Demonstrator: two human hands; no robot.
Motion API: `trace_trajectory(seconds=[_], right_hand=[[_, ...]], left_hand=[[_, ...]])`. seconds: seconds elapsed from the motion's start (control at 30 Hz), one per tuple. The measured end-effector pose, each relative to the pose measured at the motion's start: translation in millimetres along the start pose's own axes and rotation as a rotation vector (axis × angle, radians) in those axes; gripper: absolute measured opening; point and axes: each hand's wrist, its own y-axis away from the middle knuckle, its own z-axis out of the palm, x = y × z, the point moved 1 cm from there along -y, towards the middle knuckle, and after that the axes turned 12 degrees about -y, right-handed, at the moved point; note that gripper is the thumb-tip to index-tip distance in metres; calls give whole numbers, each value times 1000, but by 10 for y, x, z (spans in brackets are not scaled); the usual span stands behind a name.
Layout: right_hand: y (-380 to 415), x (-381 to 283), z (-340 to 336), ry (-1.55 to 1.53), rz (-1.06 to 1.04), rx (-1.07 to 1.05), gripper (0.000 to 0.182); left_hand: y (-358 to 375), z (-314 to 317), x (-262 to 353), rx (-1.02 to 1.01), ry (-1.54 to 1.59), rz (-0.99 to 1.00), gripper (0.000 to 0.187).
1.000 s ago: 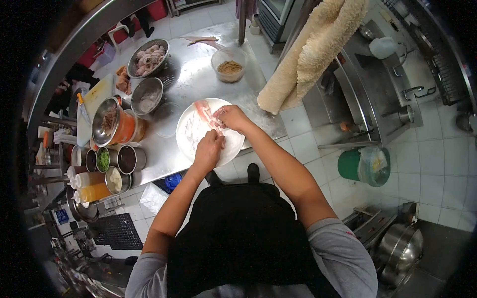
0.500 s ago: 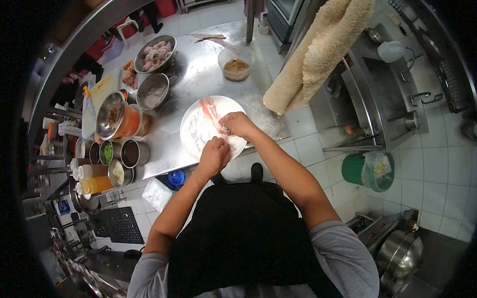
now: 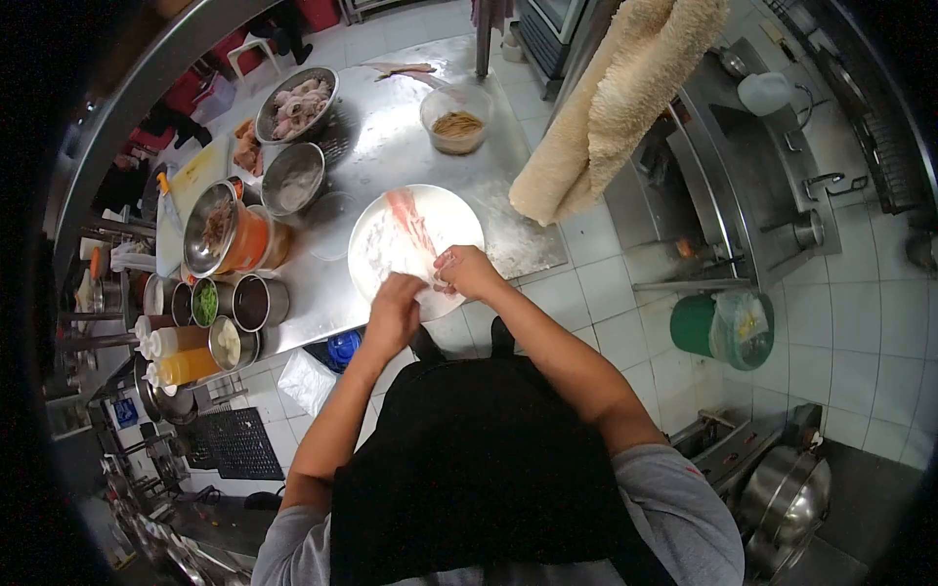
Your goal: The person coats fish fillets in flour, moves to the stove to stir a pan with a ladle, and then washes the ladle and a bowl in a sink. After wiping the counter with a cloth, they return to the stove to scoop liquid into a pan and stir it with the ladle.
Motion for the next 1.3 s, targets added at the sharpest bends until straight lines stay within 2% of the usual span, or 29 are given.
trace_trajectory(seconds=[0.03, 0.1, 0.27, 0.33, 0.6, 0.73, 0.83, 0.9, 1.03, 1.13, 1.2, 1.27, 1.3], right_hand=[[10, 2, 7, 0, 1, 2, 17], [27, 3, 19, 11, 19, 6, 17], [33, -20, 50, 129, 32, 8, 14], [45, -25, 67, 172, 27, 8, 13], [119, -221, 208, 787, -73, -28, 16], [111, -208, 218, 889, -102, -34, 18], [78, -205, 236, 1043, -164, -51, 20], [47, -199, 225, 1191, -195, -123, 23], [161, -224, 164, 1228, -172, -97, 26], [260, -268, 83, 1262, -183, -195, 25], [338, -304, 21, 1115, -241, -164, 24], [330, -265, -46, 1137, -285, -155, 23], [306, -250, -60, 1154, -332, -143, 23]], left_hand=[[-56, -41, -70, 43, -12, -71, 36], [-217, -5, -266, 103, -91, -17, 32], [-674, 112, -626, 86, -256, -17, 22], [-807, 148, -706, 9, -277, -42, 19], [-989, 280, -836, 8, -341, 16, 12], [-990, 275, -882, -24, -397, -21, 10], [-1014, 258, -838, -107, -418, -47, 12], [-1017, 249, -797, -87, -394, -63, 13], [-969, 268, -779, -20, -345, -63, 11], [-907, 212, -741, 89, -356, -22, 11], [-825, 180, -673, 73, -285, -2, 12], [-744, 176, -632, -6, -190, 88, 12], [-689, 208, -605, -22, -244, 110, 11]])
